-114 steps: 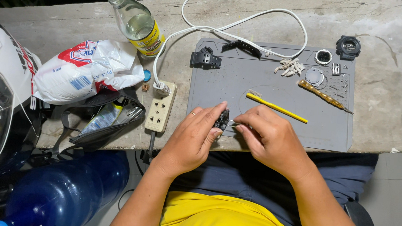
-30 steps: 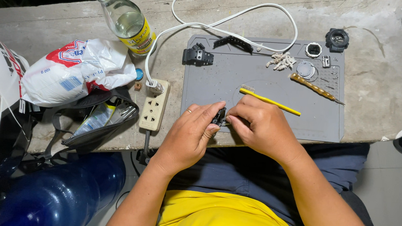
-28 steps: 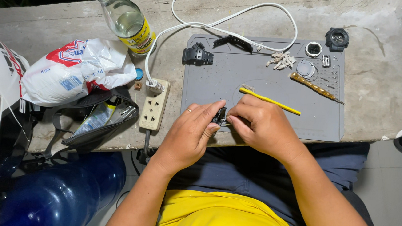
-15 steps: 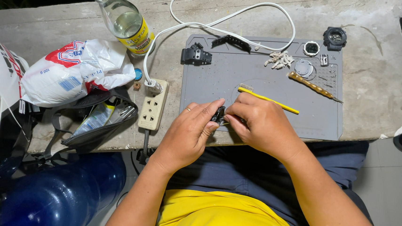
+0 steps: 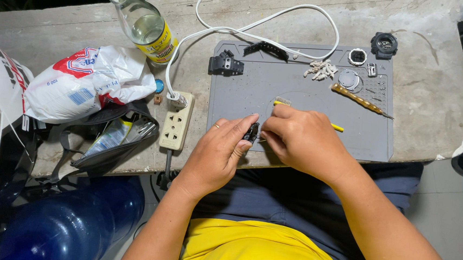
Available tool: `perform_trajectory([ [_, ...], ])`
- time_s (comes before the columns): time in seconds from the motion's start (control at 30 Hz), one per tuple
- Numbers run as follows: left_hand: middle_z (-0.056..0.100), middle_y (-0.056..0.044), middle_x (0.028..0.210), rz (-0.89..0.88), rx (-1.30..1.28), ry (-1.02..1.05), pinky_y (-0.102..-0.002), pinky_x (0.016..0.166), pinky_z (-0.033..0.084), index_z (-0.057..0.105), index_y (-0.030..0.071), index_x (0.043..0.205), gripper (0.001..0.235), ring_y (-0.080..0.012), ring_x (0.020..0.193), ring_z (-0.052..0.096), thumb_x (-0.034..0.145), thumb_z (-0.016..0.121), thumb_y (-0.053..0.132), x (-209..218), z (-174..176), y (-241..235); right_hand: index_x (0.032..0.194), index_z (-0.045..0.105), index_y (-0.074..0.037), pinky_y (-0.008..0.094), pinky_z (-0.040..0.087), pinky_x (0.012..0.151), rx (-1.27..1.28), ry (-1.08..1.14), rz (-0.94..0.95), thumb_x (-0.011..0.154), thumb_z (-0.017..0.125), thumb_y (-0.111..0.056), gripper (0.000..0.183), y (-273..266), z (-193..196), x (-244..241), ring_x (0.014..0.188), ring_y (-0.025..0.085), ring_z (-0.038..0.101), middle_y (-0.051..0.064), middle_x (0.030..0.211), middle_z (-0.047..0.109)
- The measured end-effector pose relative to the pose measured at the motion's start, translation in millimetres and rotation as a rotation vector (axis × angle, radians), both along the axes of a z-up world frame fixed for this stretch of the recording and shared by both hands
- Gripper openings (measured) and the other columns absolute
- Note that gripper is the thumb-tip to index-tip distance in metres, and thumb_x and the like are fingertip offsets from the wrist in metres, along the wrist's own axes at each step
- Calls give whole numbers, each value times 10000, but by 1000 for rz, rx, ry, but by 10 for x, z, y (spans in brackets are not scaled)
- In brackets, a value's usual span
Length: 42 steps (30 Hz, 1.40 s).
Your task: The person cleans a disassembled watch case using a small brush and tweezers. They scrub the interior and exterior surfaces, then use tweezers to remove debris from crevices. The cleaned parts remain in hand at the end of the clip.
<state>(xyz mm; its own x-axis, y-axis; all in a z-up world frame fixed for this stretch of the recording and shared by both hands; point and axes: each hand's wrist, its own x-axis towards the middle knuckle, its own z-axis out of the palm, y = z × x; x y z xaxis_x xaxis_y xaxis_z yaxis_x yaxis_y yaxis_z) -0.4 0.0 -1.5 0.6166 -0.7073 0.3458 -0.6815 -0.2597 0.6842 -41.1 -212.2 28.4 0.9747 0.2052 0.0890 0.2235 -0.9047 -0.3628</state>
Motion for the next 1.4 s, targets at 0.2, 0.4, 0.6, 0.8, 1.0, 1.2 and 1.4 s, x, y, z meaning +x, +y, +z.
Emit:
perform_trajectory([
  [0.2, 659, -185, 1220, -4, 4, -1, -476, 974, 499, 484, 40, 1483, 485, -383, 1050, 646, 1083, 395, 300, 8, 21, -6, 786, 637, -195, 476, 559, 597, 25, -13, 12, 880, 680, -234, 110, 27, 54, -1, 696, 364, 692, 1, 811, 622],
  [0.4, 656, -185, 1215, -10, 4, -12, -475, 973, 497, 490, 38, 1480, 472, -394, 1041, 640, 1082, 414, 280, 9, 8, 0, 781, 645, -198, 484, 556, 608, -50, 64, 16, 873, 672, -259, 114, 23, 30, 35, 709, 375, 690, 12, 784, 608],
  [0.6, 664, -175, 1211, 2, -11, 18, -463, 971, 502, 489, 47, 1488, 473, -376, 1037, 647, 1080, 425, 277, 16, -19, 7, 806, 636, -195, 502, 569, 654, 50, 177, 12, 878, 658, -278, 112, -53, 47, -39, 805, 385, 696, 19, 838, 647],
  [0.8, 736, -190, 1070, 28, -68, 199, -515, 878, 540, 594, 53, 1393, 385, -436, 991, 684, 1020, 534, 124, 80, 97, 102, 1076, 753, -246, 426, 568, 702, 415, 77, -98, 911, 682, -191, 188, -100, 48, -200, 798, 334, 697, 50, 882, 657],
  [1.0, 753, -141, 1041, 81, -101, 193, -475, 876, 547, 663, 94, 1306, 314, -397, 976, 706, 1009, 562, 102, 52, 153, 29, 1123, 751, -260, 350, 561, 738, 410, 11, -156, 896, 712, -125, 268, -94, -134, -355, 798, 238, 680, 5, 938, 646],
  [1.2, 705, -136, 884, 192, -86, 141, -447, 789, 553, 705, 99, 1282, 332, -372, 838, 691, 986, 558, 58, -96, 201, 6, 1087, 758, -206, 362, 580, 722, 446, -108, -227, 917, 689, -120, 203, 38, -71, -474, 803, 272, 716, 20, 860, 675],
  [1.4, 721, -139, 876, 449, -218, 226, -340, 562, 528, 746, 51, 1209, 290, -222, 624, 643, 949, 619, 42, -307, 81, -17, 1042, 761, -248, 361, 585, 676, 406, -102, -246, 903, 704, -153, 178, 219, -187, -536, 769, 247, 725, -15, 822, 684],
])
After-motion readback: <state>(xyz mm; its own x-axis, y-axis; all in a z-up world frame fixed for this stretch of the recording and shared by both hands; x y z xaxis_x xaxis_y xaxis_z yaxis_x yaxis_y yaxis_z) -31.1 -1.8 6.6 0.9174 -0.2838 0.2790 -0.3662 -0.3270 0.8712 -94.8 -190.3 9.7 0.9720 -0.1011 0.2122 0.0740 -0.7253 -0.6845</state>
